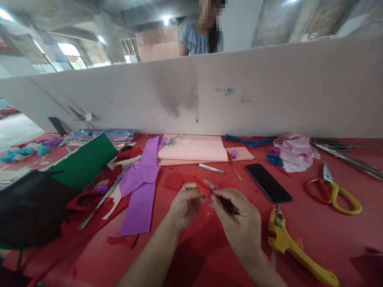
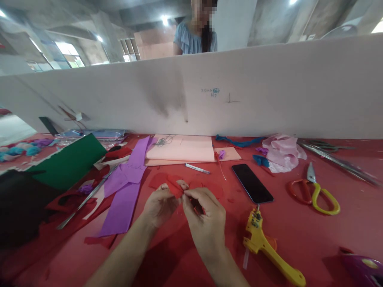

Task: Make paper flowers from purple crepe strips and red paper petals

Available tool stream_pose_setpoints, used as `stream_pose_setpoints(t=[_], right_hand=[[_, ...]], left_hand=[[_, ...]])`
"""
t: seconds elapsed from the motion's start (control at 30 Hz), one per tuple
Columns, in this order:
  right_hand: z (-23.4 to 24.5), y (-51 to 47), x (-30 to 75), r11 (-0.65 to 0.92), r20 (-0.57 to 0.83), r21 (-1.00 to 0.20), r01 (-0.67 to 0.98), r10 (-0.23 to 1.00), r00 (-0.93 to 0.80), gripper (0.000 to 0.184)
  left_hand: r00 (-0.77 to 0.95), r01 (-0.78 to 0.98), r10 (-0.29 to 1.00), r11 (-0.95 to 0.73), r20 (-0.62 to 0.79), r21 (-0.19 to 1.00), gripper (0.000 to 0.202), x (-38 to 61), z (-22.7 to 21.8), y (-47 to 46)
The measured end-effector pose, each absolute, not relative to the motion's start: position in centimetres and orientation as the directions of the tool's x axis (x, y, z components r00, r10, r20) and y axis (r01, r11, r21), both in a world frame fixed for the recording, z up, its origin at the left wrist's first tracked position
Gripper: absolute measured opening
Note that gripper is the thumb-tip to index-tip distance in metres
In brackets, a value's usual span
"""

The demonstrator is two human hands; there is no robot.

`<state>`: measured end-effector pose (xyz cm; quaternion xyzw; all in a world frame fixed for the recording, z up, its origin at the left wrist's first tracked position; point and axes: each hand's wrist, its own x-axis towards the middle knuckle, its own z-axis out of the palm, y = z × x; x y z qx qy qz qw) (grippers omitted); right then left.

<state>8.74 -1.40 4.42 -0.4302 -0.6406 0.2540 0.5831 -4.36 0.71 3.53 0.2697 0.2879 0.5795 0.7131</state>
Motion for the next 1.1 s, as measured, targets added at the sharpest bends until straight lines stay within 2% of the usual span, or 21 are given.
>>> stream_pose_setpoints(t=[0.17,0.3,0.43,0.53,0.7,0.8,0.87,0.97,1.1], right_hand=[[4.2,-1.4,8.9,0.493,0.526,-0.837,0.238,0.845,0.096,0.009],[4.1,-1.3,8.9,0.472,0.504,-0.852,0.229,0.856,0.112,0.009],[4.2,-1.3,8.9,0.487,0.526,-0.830,0.271,0.845,0.094,0.011],[4.1,-1.3,8.9,0.564,0.626,-0.741,0.363,0.776,0.073,0.014],[3.4,-1.3,8.9,0.666,0.803,-0.493,0.560,0.596,-0.003,0.018],[3.1,-1.3,9.0,0.676,0.850,-0.367,0.638,0.522,-0.064,0.018],[3.0,-1.3,9.1,0.678,0.859,-0.334,0.655,0.505,-0.085,0.019],[3.2,-1.4,9.0,0.676,0.848,-0.369,0.638,0.526,-0.066,0.020],[3.9,-1.4,8.9,0.621,0.733,-0.573,0.535,0.680,-0.005,0.013]], left_hand=[[0.211,-0.706,0.967,0.251,-0.142,0.663,0.029,-4.6,3.6,0.9],[0.157,-0.658,0.978,0.206,-0.135,0.725,0.013,-4.3,3.2,0.9],[0.125,-0.637,0.987,0.160,-0.104,0.754,0.013,-3.9,3.1,0.8],[0.095,-0.602,0.991,0.132,-0.094,0.787,0.014,-3.8,3.2,0.7],[0.055,-0.610,0.993,0.119,-0.108,0.783,0.017,-3.7,3.2,0.8],[0.050,-0.623,0.988,0.143,-0.143,0.769,0.019,-3.7,3.3,0.8],[0.059,-0.637,0.984,0.166,-0.168,0.752,0.018,-3.7,3.4,0.7],[0.089,-0.661,0.980,0.194,-0.181,0.725,0.016,-3.8,3.6,0.8],[0.089,-0.676,0.979,0.194,-0.182,0.710,0.015,-4.0,3.6,0.9]])
